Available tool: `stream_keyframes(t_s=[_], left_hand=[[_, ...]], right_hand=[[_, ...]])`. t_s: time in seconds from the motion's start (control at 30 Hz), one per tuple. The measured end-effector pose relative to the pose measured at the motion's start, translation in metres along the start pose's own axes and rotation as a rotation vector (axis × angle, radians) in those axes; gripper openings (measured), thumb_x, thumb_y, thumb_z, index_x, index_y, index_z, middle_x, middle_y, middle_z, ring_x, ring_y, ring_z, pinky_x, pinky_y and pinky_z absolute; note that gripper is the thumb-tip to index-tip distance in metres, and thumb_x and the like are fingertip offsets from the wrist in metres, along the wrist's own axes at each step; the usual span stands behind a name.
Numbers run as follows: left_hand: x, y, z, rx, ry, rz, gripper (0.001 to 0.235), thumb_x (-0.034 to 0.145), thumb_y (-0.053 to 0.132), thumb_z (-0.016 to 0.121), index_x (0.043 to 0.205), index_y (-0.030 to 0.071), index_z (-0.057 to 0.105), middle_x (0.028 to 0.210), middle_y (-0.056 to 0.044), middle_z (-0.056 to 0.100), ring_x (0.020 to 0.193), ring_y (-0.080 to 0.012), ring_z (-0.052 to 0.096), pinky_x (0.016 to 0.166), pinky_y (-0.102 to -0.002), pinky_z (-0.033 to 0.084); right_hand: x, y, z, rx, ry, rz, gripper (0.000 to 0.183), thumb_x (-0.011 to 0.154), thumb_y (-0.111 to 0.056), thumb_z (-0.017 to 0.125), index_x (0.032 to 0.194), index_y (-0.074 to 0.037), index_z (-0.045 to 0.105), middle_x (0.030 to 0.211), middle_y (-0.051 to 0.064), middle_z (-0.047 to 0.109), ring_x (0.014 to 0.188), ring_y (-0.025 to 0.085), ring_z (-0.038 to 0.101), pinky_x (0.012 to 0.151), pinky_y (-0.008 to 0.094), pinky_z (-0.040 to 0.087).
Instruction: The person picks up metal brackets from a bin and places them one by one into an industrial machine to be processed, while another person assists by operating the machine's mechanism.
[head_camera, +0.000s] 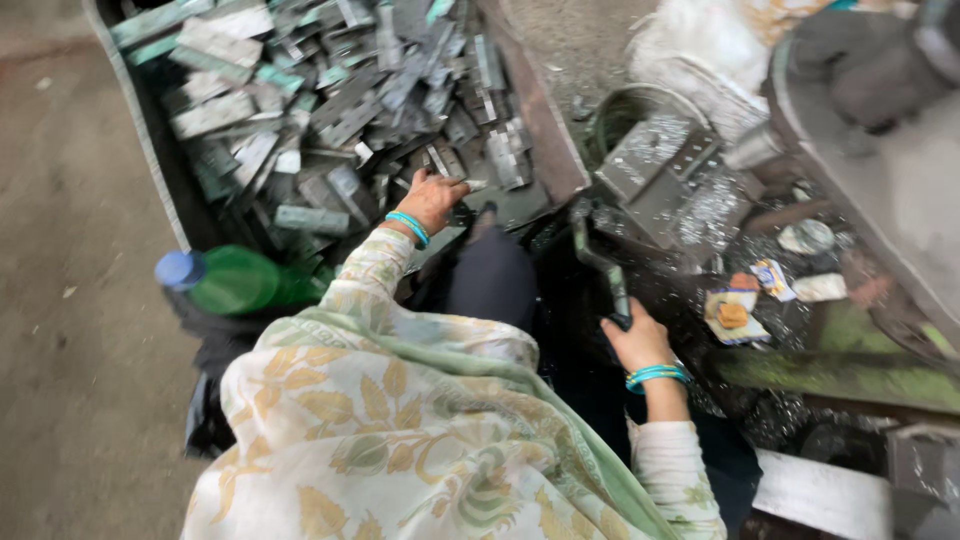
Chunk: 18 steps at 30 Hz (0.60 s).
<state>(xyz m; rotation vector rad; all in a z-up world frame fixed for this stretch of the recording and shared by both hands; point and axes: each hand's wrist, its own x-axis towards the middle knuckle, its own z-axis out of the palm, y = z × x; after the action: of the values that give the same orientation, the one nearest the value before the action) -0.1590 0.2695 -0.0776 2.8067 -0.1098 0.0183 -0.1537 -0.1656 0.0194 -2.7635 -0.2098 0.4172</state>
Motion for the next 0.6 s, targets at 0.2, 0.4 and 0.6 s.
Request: stream_keyframes(t_s=[0.2,0.4,0.6], left_hand=[[0.106,0.144,-0.076,0.049,0.419,0.487,0.054,0.072,0.0,0.063,0.124,0.013,0.064,0.113,-0.004,0.065,0.116,-0.0277,0.058,0.114,-0.055,0.034],[0.156,0.233,-0.066,0.009,0.506,0.789,0.041,0.093,0.007,0.057,0.133,0.014,0.063,0.114,-0.004,0.059,0.115,-0.0249,0.057,0.12,-0.054,0.033],[0.152,0.226,-0.002,0.163,0.219,0.584,0.037,0.088,0.013,0.055,0.121,0.02,0.069,0.132,-0.006,0.056,0.131,-0.0248,0.047,0.115,-0.069,0.023]], right_hand=[[-0.006,-0.007,-0.004,0.072,-0.041,0.057,0.06,0.082,-0.038,0.073,0.136,-0.017,0.059,0.111,0.028,0.072,0.109,0.049,0.066,0.094,0.054,0.054],[-0.013,-0.015,-0.014,0.075,-0.069,0.099,0.069,0.083,-0.037,0.072,0.144,-0.015,0.05,0.114,0.03,0.069,0.11,0.049,0.065,0.094,0.054,0.053],[-0.014,-0.019,-0.019,0.047,-0.096,0.094,0.077,0.081,-0.037,0.072,0.148,-0.011,0.045,0.114,0.029,0.07,0.108,0.048,0.067,0.094,0.053,0.054]])
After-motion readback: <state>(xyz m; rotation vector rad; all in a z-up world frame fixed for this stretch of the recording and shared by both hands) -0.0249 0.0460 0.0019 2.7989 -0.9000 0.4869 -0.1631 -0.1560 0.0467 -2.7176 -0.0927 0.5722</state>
